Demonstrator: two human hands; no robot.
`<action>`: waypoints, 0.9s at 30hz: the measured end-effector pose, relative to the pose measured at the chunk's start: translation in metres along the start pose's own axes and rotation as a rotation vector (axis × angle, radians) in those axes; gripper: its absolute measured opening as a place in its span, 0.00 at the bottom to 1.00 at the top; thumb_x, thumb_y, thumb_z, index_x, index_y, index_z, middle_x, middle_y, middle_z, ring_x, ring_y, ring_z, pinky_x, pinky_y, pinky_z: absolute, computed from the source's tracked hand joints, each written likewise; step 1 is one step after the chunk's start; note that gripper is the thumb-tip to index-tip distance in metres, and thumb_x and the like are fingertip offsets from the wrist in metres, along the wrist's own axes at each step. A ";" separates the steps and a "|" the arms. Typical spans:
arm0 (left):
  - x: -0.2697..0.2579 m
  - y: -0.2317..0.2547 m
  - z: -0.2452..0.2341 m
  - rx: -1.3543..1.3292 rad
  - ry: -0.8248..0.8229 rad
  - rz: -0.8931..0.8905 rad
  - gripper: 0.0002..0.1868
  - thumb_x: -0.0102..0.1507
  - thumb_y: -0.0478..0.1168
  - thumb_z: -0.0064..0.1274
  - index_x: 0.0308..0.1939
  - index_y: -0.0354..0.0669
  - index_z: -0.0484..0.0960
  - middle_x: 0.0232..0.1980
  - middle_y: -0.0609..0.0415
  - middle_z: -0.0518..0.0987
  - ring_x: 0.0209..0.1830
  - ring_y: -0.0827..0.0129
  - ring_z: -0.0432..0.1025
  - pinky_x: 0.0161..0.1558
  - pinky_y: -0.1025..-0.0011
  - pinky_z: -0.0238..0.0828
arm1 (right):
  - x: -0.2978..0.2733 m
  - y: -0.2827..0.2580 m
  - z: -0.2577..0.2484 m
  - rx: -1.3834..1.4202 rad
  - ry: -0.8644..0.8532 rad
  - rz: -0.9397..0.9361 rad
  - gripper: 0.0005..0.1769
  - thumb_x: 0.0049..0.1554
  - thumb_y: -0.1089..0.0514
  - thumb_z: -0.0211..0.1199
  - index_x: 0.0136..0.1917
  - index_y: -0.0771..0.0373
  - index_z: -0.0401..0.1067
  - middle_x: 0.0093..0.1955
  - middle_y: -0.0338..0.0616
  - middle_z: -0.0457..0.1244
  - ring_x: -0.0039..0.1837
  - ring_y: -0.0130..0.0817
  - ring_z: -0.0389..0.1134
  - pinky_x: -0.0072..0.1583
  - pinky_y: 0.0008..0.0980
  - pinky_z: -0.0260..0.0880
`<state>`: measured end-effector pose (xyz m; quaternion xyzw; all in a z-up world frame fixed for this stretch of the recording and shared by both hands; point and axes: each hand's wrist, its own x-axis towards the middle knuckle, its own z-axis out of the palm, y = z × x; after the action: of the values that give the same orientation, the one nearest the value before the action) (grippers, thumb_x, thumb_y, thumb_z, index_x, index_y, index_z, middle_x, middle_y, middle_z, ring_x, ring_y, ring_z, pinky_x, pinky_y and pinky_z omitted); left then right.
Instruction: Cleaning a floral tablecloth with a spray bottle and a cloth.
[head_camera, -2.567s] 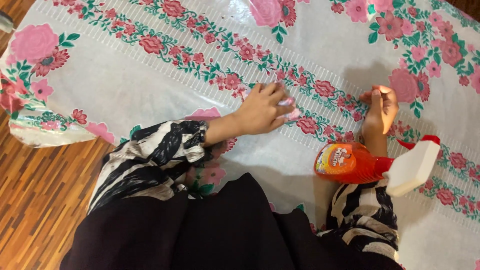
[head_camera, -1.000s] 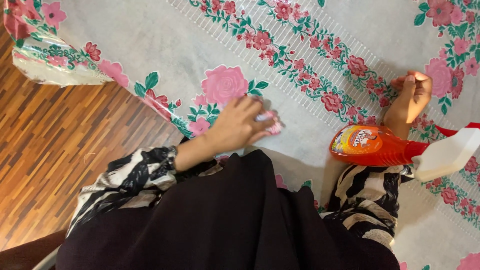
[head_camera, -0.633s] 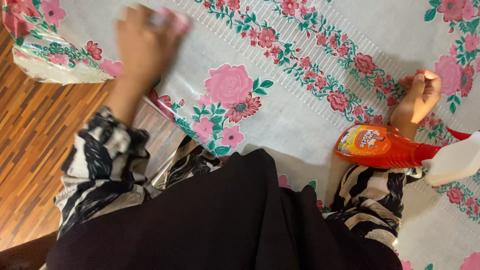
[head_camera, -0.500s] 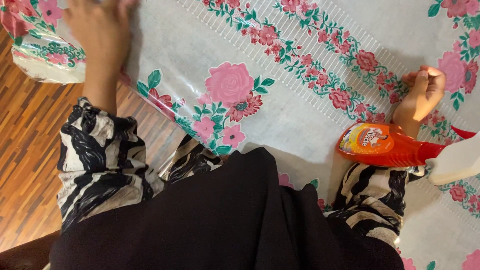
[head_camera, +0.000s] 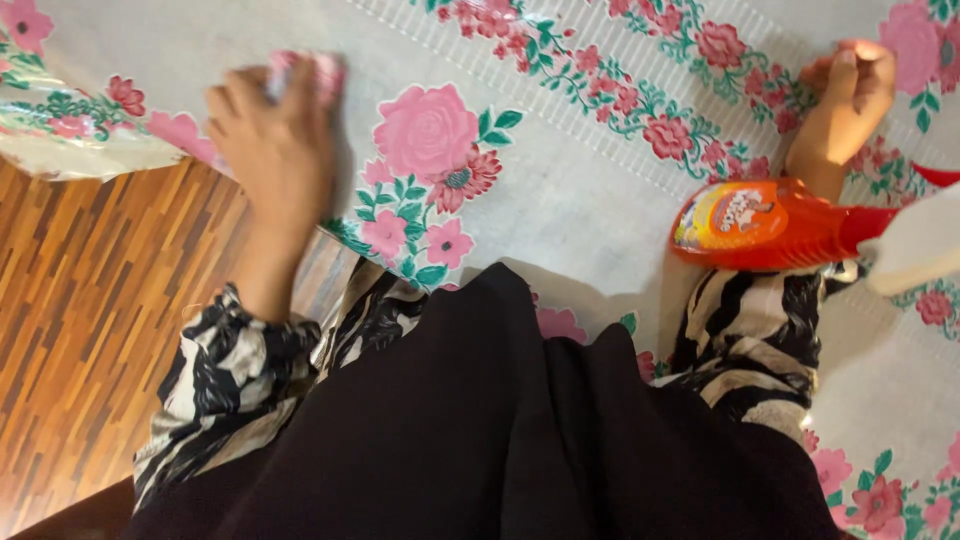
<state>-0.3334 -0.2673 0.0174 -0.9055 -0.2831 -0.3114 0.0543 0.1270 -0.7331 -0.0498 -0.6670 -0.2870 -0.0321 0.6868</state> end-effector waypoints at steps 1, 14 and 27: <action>-0.005 0.016 -0.002 -0.071 -0.052 0.029 0.13 0.73 0.45 0.56 0.59 0.47 0.85 0.55 0.42 0.73 0.52 0.55 0.64 0.48 0.59 0.59 | 0.001 0.001 0.000 -0.003 -0.008 -0.009 0.03 0.80 0.65 0.54 0.63 0.66 0.69 0.48 0.43 0.64 0.48 0.33 0.65 0.55 0.32 0.68; -0.009 0.124 -0.051 -0.638 -0.448 0.828 0.25 0.65 0.53 0.58 0.67 0.60 0.80 0.65 0.58 0.73 0.67 0.63 0.63 0.63 0.52 0.59 | 0.008 0.021 0.001 0.027 0.023 -0.105 0.06 0.76 0.64 0.59 0.54 0.67 0.71 0.45 0.43 0.69 0.47 0.31 0.69 0.51 0.31 0.69; 0.132 0.205 0.080 -0.731 -0.417 1.297 0.23 0.71 0.59 0.48 0.68 0.63 0.78 0.76 0.49 0.68 0.78 0.56 0.57 0.75 0.43 0.46 | 0.007 -0.006 0.020 -0.047 0.041 -0.099 0.07 0.75 0.61 0.57 0.53 0.66 0.69 0.45 0.40 0.67 0.48 0.28 0.69 0.53 0.28 0.70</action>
<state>-0.0934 -0.3534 0.0479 -0.8904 0.4207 -0.1140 -0.1311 0.1232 -0.7131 -0.0431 -0.6674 -0.3046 -0.0863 0.6741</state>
